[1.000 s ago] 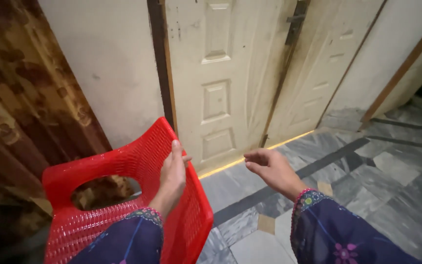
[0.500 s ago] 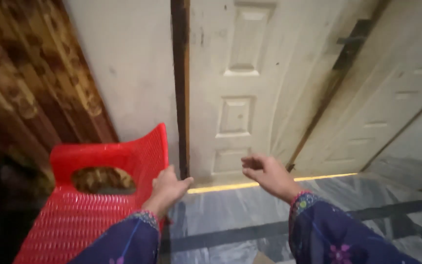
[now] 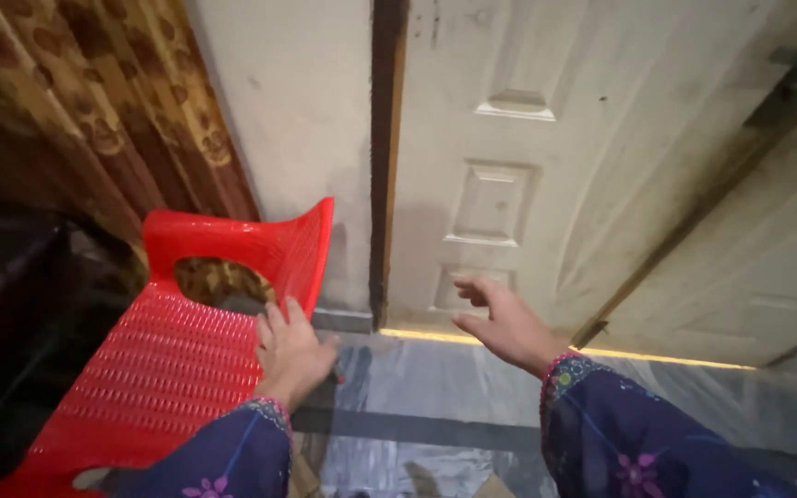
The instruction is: The person is seen moving and arranging plastic chairs around a table in a room.
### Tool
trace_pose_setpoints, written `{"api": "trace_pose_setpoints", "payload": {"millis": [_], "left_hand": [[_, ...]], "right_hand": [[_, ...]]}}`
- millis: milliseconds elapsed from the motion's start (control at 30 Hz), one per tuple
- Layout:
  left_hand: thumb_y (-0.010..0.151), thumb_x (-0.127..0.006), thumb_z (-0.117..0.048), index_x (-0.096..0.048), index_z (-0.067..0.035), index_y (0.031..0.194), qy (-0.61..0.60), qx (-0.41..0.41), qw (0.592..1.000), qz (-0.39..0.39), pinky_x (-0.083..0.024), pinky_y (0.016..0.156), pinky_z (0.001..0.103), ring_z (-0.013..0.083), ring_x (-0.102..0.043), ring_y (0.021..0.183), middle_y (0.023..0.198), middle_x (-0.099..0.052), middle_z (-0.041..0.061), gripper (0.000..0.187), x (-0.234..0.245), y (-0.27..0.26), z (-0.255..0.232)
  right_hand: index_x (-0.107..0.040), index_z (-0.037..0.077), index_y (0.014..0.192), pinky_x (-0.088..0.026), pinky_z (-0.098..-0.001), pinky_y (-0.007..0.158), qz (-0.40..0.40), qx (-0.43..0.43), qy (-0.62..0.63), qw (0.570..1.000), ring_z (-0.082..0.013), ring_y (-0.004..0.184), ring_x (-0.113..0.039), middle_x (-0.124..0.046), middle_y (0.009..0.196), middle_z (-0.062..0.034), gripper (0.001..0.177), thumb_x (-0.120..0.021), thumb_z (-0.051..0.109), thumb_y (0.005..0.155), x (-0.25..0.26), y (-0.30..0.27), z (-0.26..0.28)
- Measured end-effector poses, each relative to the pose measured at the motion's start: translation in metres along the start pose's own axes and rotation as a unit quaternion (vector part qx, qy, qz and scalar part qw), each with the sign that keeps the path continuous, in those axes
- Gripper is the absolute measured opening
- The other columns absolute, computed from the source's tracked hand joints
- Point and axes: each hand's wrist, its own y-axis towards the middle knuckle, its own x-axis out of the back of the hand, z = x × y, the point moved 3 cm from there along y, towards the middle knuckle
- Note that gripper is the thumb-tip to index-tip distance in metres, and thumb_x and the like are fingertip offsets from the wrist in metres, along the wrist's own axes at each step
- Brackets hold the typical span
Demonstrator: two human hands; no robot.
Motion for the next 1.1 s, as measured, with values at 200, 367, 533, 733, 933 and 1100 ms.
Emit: {"api": "trace_pose_setpoints", "payload": {"millis": [200, 367, 533, 733, 933, 1100], "left_hand": [[0.082, -0.078, -0.045, -0.013, -0.008, 0.161, 0.02, 0.027, 0.999, -0.019, -0.018, 0.123, 0.057, 0.0423, -0.003, 0.156, 0.169, -0.005, 0.022, 0.109, -0.003, 0.035, 0.008], [0.083, -0.077, -0.049, -0.014, -0.011, 0.162, 0.013, 0.07, 0.997, 0.004, -0.014, 0.123, 0.062, 0.0412, -0.003, 0.157, 0.17, -0.004, 0.022, 0.108, 0.0, 0.064, 0.017], [0.083, -0.078, -0.055, -0.015, -0.012, 0.163, 0.006, 0.132, 0.989, 0.062, -0.004, 0.123, 0.068, 0.0399, 0.0, 0.158, 0.171, -0.002, 0.021, 0.11, 0.014, 0.067, 0.032], [0.067, -0.084, -0.069, -0.011, -0.018, 0.164, -0.019, 0.144, 0.984, 0.102, 0.002, 0.125, 0.065, 0.0364, 0.006, 0.16, 0.171, -0.001, 0.017, 0.131, 0.027, 0.057, 0.047], [0.057, -0.09, -0.071, -0.009, -0.014, 0.165, -0.065, 0.174, 0.975, 0.118, 0.005, 0.125, 0.063, 0.0366, 0.01, 0.16, 0.171, 0.004, 0.023, 0.147, 0.033, 0.039, 0.058], [0.047, -0.092, -0.071, -0.011, -0.011, 0.164, -0.082, 0.173, 0.978, 0.082, 0.005, 0.123, 0.064, 0.038, 0.012, 0.159, 0.171, 0.007, 0.023, 0.154, 0.034, 0.03, 0.06]], "right_hand": [[-0.057, 0.007, 0.138, -0.049, -0.038, 0.106, 0.02, 0.047, -0.064, 0.997, -0.0257, 0.127, -0.063, -0.068, 0.133, -0.0135, 0.058, -0.074, 0.026, 0.086, -0.014, 0.05, 0.005], [-0.055, 0.008, 0.139, -0.048, -0.039, 0.106, 0.053, 0.063, -0.049, 0.995, -0.0265, 0.129, -0.061, -0.065, 0.137, -0.0125, 0.059, -0.072, 0.025, 0.085, -0.028, 0.103, 0.03], [-0.054, 0.012, 0.142, -0.046, -0.0412, 0.108, 0.1, 0.092, -0.083, 0.987, -0.0308, 0.132, -0.058, -0.063, 0.138, -0.0142, 0.061, -0.073, 0.027, 0.086, -0.059, 0.144, 0.069], [-0.05, 0.01, 0.143, -0.039, -0.0416, 0.113, 0.172, 0.233, -0.097, 0.952, -0.0333, 0.136, -0.049, -0.055, 0.144, -0.0172, 0.083, -0.087, 0.035, 0.073, -0.112, 0.181, 0.095], [-0.051, 0.005, 0.142, -0.033, -0.0464, 0.115, 0.265, 0.352, -0.119, 0.89, -0.0394, 0.141, -0.041, -0.046, 0.15, -0.0232, 0.097, -0.096, 0.036, 0.062, -0.151, 0.194, 0.108], [-0.051, 0.009, 0.142, -0.031, -0.0487, 0.119, 0.343, 0.395, -0.135, 0.842, -0.0359, 0.144, -0.039, -0.05, 0.147, -0.0183, 0.103, -0.095, 0.039, 0.053, -0.167, 0.201, 0.101]]}}
